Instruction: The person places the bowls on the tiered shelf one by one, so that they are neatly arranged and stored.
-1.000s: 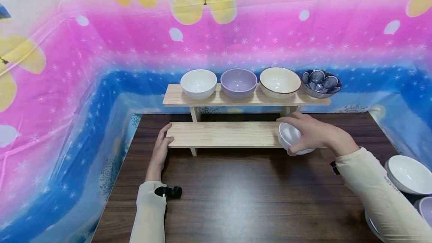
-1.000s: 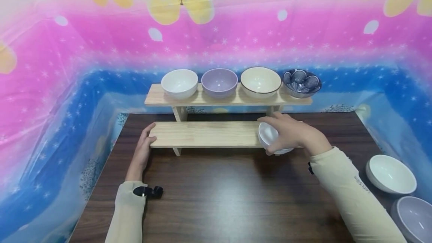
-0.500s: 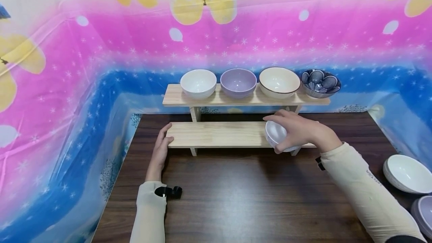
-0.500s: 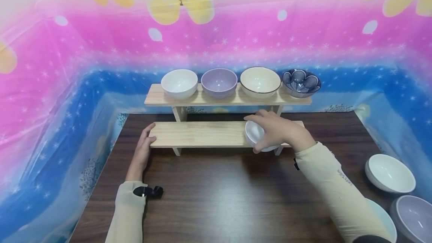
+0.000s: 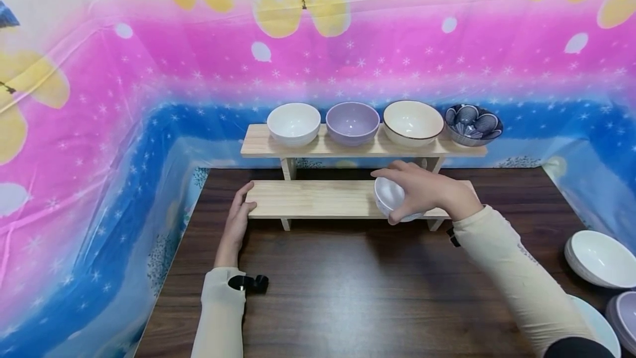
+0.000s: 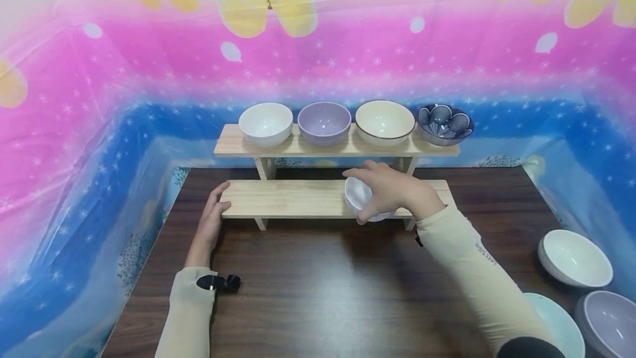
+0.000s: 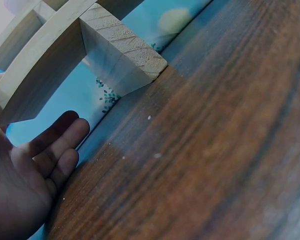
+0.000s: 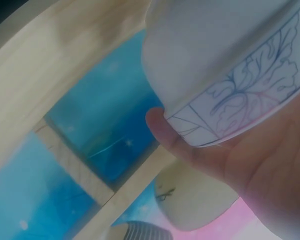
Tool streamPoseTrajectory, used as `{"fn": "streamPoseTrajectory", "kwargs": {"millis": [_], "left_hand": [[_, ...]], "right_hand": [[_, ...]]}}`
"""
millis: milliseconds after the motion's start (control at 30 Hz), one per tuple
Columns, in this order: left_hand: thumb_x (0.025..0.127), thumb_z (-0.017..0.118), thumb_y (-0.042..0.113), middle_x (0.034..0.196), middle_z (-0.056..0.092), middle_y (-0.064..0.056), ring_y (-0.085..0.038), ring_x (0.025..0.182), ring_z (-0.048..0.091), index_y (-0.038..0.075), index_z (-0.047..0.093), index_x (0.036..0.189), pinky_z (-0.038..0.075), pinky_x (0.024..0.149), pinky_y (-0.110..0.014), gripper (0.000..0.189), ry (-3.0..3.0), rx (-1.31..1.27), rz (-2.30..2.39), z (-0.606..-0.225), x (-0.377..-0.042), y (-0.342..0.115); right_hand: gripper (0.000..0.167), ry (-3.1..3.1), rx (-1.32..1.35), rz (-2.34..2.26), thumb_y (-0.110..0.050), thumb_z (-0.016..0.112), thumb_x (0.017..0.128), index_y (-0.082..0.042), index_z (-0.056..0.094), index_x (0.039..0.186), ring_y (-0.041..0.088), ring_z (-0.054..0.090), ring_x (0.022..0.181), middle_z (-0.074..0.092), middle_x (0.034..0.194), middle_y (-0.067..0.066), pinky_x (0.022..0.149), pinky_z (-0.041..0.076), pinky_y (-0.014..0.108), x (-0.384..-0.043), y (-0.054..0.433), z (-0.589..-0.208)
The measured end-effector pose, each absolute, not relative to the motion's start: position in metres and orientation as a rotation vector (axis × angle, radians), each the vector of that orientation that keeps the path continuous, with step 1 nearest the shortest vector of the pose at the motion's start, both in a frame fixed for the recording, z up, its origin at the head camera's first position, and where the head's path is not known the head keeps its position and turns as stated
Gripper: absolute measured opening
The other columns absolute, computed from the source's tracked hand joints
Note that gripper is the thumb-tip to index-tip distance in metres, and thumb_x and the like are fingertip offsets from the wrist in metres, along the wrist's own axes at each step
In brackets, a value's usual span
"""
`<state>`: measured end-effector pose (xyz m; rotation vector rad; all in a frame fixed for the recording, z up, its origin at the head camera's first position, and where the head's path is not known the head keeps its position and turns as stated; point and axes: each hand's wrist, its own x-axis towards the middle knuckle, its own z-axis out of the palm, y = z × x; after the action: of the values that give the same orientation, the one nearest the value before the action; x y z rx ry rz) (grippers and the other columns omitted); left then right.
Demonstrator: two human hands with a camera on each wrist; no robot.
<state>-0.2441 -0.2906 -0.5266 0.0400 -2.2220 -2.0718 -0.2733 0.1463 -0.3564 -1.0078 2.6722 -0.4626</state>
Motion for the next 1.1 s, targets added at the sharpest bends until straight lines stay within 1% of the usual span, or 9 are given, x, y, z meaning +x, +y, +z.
{"fn": "streamPoseTrajectory", "kwargs": {"millis": [233, 467, 700, 967, 1100], "left_hand": [[0.106, 0.045, 0.012, 0.173, 0.022, -0.009, -0.035, 0.158, 0.020, 0.010, 0.035, 0.165, 0.016, 0.123, -0.057, 0.060, -2.214, 0.046, -2.071, -0.525, -0.244, -0.290], [0.105, 0.045, 0.012, 0.173, 0.022, -0.010, -0.036, 0.157, 0.021, 0.009, 0.036, 0.164, 0.016, 0.122, -0.057, 0.060, -2.212, 0.042, -2.085, -0.525, -0.244, -0.289], [0.105, 0.044, 0.010, 0.174, 0.021, -0.011, -0.037, 0.157, 0.020, 0.009, 0.036, 0.164, 0.016, 0.122, -0.058, 0.060, -2.206, 0.047, -2.082, -0.524, -0.243, -0.287], [0.105, 0.044, 0.011, 0.173, 0.022, -0.008, -0.034, 0.158, 0.020, 0.009, 0.036, 0.164, 0.015, 0.123, -0.057, 0.060, -2.217, 0.051, -2.082, -0.526, -0.243, -0.288], [0.104, 0.044, 0.010, 0.173, 0.022, -0.008, -0.034, 0.158, 0.019, 0.008, 0.037, 0.163, 0.015, 0.123, -0.056, 0.059, -2.215, 0.046, -2.081, -0.526, -0.245, -0.289]], "right_hand": [[0.099, 2.646, -1.059, -0.446, -0.039, 0.090, 0.070, -0.016, 0.050, 0.158, 0.038, 0.051, 0.122, 0.050, 0.146, 0.018, 0.090, 0.052, 0.053, -0.278, 0.126, -0.353], [0.099, 2.633, -1.048, -0.399, -0.042, 0.088, 0.071, -0.021, 0.048, 0.159, 0.036, 0.052, 0.123, 0.048, 0.149, 0.015, 0.091, 0.052, 0.052, -0.281, 0.111, -0.348], [0.100, 2.615, -1.041, -0.388, -0.043, 0.088, 0.070, -0.025, 0.047, 0.159, 0.034, 0.051, 0.123, 0.047, 0.149, 0.013, 0.092, 0.052, 0.051, -0.282, 0.093, -0.344], [0.100, 2.594, -1.097, -0.391, -0.041, 0.089, 0.069, -0.023, 0.049, 0.159, 0.034, 0.050, 0.126, 0.047, 0.149, 0.013, 0.095, 0.051, 0.052, -0.284, 0.076, -0.340], [0.099, 2.595, -1.100, -0.380, -0.040, 0.089, 0.070, -0.023, 0.048, 0.159, 0.034, 0.051, 0.126, 0.046, 0.152, 0.014, 0.096, 0.050, 0.052, -0.285, 0.070, -0.338]]}}
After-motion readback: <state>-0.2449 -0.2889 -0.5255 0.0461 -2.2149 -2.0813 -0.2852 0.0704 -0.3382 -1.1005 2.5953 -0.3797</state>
